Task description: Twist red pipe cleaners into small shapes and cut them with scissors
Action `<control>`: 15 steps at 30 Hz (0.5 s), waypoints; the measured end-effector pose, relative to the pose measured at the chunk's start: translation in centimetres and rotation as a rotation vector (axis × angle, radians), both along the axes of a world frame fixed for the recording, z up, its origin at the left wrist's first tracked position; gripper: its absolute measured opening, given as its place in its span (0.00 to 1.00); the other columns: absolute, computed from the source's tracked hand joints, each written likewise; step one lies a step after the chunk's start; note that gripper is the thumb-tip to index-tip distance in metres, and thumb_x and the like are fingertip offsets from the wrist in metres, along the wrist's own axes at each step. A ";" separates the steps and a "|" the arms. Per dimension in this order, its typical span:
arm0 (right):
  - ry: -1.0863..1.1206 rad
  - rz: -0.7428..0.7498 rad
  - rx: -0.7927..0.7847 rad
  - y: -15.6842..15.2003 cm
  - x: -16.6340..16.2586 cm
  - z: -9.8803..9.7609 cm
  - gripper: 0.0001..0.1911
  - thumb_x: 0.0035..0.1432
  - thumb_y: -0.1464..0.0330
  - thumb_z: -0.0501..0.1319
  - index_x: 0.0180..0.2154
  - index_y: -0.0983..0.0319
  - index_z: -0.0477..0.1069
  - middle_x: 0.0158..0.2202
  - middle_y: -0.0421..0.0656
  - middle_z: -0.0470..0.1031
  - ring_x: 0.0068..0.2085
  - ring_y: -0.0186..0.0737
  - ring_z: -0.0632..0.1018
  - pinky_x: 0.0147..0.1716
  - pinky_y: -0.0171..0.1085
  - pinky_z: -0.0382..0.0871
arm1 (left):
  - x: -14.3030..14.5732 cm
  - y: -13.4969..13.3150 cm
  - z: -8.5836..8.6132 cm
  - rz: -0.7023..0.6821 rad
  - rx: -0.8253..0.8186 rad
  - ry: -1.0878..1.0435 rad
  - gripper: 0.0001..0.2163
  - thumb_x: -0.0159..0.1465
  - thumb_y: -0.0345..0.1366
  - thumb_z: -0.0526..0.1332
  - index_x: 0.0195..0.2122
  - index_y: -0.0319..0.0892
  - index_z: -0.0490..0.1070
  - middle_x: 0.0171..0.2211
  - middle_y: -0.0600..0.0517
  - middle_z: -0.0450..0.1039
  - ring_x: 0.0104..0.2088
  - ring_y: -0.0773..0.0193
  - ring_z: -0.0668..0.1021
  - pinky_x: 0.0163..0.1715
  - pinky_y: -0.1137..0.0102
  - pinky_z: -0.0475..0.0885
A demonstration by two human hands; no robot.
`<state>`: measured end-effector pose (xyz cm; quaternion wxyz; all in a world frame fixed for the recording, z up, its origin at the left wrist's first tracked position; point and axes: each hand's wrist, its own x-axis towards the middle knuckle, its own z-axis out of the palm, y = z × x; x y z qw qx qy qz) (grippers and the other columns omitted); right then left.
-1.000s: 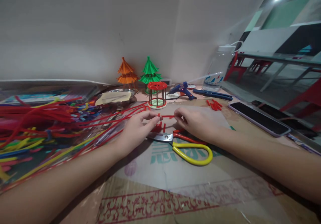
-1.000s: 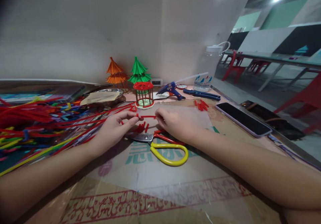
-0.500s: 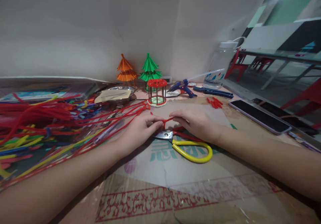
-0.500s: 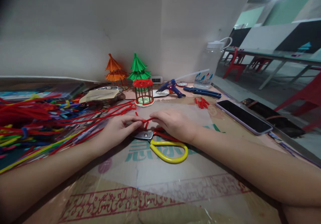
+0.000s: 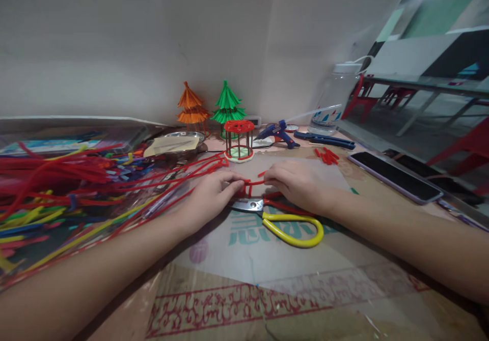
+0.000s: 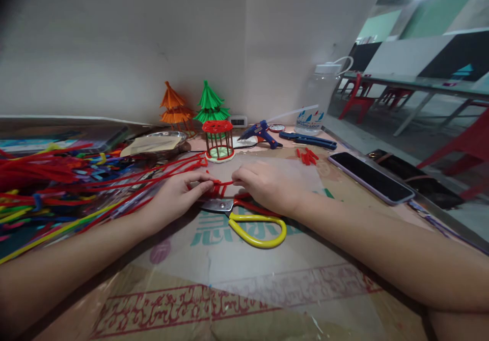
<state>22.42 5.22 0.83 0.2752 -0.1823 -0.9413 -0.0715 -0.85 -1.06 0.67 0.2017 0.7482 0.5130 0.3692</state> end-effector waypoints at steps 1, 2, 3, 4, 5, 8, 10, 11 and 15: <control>-0.013 0.001 0.003 0.0 0.0 0.0 0.07 0.64 0.69 0.55 0.39 0.63 0.71 0.34 0.45 0.76 0.36 0.41 0.74 0.36 0.38 0.66 | 0.0 0.0 0.0 0.004 -0.004 -0.007 0.11 0.65 0.39 0.56 0.37 0.42 0.77 0.35 0.51 0.78 0.37 0.60 0.78 0.41 0.69 0.70; -0.022 0.000 0.003 -0.1 0.0 0.1 0.07 0.64 0.68 0.55 0.40 0.63 0.71 0.35 0.45 0.76 0.37 0.42 0.74 0.37 0.39 0.66 | 0.0 0.1 0.1 0.006 -0.013 -0.017 0.11 0.65 0.39 0.56 0.38 0.42 0.77 0.36 0.51 0.79 0.37 0.60 0.78 0.41 0.69 0.70; -0.028 -0.004 -0.003 -0.1 0.0 0.1 0.08 0.64 0.68 0.56 0.41 0.63 0.71 0.35 0.46 0.77 0.37 0.42 0.74 0.37 0.39 0.66 | -0.1 0.1 0.2 0.010 -0.027 -0.032 0.11 0.65 0.39 0.56 0.38 0.42 0.77 0.36 0.51 0.79 0.37 0.60 0.78 0.41 0.69 0.70; -0.032 -0.011 -0.013 -0.1 0.0 0.2 0.08 0.64 0.67 0.56 0.41 0.63 0.72 0.36 0.46 0.77 0.38 0.42 0.74 0.37 0.39 0.66 | -0.1 0.1 0.3 0.014 -0.044 -0.049 0.11 0.65 0.39 0.56 0.39 0.41 0.77 0.36 0.51 0.79 0.36 0.60 0.78 0.39 0.69 0.71; -0.035 -0.016 -0.020 -0.1 0.0 0.2 0.09 0.64 0.67 0.56 0.41 0.63 0.72 0.35 0.46 0.77 0.37 0.42 0.74 0.37 0.39 0.67 | -0.1 0.1 0.3 0.016 -0.059 -0.066 0.11 0.65 0.39 0.56 0.40 0.41 0.77 0.36 0.50 0.79 0.36 0.60 0.78 0.38 0.69 0.71; -0.050 -0.002 -0.002 0.0 -0.1 0.2 0.09 0.65 0.66 0.55 0.40 0.62 0.73 0.34 0.46 0.76 0.36 0.41 0.74 0.36 0.38 0.66 | -0.1 0.0 0.5 -0.001 -0.058 -0.081 0.11 0.65 0.39 0.56 0.39 0.41 0.77 0.36 0.50 0.79 0.37 0.60 0.78 0.39 0.69 0.71; -0.054 0.014 0.007 0.1 -0.1 0.1 0.10 0.65 0.66 0.55 0.40 0.62 0.74 0.34 0.46 0.76 0.35 0.41 0.74 0.36 0.39 0.66 | -0.1 0.0 0.5 -0.015 -0.035 -0.064 0.11 0.65 0.39 0.57 0.38 0.41 0.77 0.37 0.50 0.79 0.39 0.59 0.78 0.41 0.68 0.71; -0.046 0.013 -0.001 0.2 0.0 0.0 0.10 0.65 0.66 0.56 0.40 0.62 0.73 0.34 0.46 0.76 0.36 0.41 0.74 0.36 0.39 0.66 | -0.1 0.0 0.5 -0.014 -0.033 -0.059 0.11 0.65 0.39 0.57 0.38 0.41 0.78 0.37 0.50 0.79 0.39 0.59 0.78 0.41 0.68 0.71; 0.008 -0.043 -0.089 0.4 0.1 -0.4 0.10 0.65 0.66 0.55 0.42 0.61 0.72 0.36 0.45 0.77 0.38 0.41 0.75 0.38 0.38 0.67 | -0.2 0.1 0.2 -0.008 -0.048 -0.068 0.11 0.65 0.39 0.56 0.38 0.42 0.78 0.37 0.50 0.79 0.38 0.59 0.78 0.40 0.68 0.71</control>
